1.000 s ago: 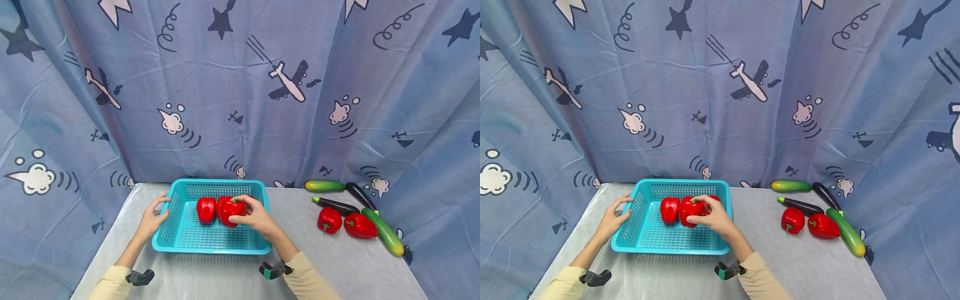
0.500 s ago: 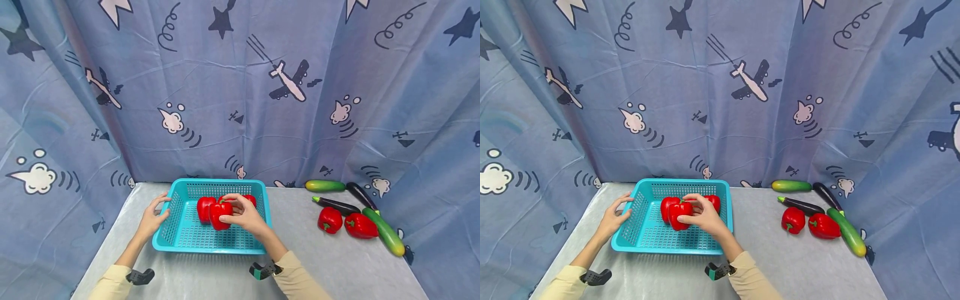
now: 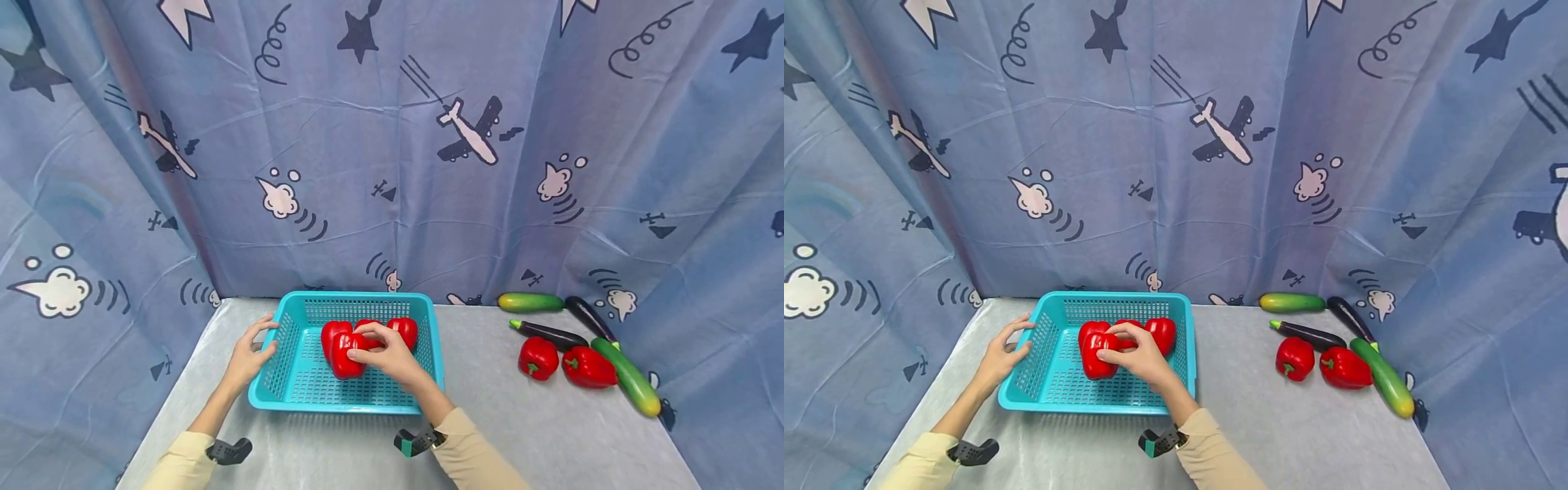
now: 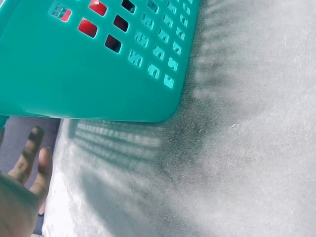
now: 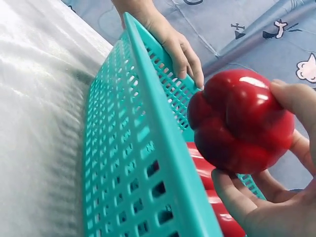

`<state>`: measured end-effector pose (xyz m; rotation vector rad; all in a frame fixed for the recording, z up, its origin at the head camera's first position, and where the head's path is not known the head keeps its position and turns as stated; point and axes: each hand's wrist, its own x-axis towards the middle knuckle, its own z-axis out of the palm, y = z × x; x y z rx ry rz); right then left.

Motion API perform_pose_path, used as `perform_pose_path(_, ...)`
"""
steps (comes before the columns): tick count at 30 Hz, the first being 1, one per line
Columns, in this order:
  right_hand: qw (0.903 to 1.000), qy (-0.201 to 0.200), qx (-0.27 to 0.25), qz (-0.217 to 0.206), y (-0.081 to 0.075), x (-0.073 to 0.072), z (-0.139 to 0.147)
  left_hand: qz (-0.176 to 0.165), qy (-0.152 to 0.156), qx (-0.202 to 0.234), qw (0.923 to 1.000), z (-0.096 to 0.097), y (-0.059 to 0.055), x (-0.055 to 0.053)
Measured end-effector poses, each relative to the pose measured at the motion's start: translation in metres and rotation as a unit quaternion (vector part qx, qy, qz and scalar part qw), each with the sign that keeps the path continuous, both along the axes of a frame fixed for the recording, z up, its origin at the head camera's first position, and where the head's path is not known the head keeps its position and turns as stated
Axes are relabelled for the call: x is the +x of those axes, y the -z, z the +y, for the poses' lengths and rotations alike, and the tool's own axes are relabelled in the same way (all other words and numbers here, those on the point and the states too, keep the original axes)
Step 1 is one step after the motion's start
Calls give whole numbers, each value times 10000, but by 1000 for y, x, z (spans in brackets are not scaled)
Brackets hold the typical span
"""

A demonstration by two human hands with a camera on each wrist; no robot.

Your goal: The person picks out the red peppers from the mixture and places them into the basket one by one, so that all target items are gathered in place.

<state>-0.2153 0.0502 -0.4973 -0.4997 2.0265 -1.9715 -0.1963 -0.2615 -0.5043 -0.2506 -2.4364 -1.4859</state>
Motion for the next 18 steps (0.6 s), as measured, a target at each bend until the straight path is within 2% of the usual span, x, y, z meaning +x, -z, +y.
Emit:
perform_pose_path(4, 9998, 151, 141, -34, 1, 1, -6, -45, -28, -40, 10000, 2, -4, 3)
perform_pose_path(10, 9989, 269, 381, 45, 3, 2, -12, -135, -21, 34, 9999, 0, -3, 1)
perform_pose_path(14, 9981, 291, 515, 143, 6, 4, -17, -159, -39, 48, 9999, -9, 18, -10)
perform_pose_path(17, 9978, 318, 571, 125, 8, 6, -21, -27, -17, 73, 10000, -11, 22, -11)
perform_pose_path(18, 9978, 323, 565, 113, 9, 7, -22, -14, -11, 80, 10000, -8, 17, -9)
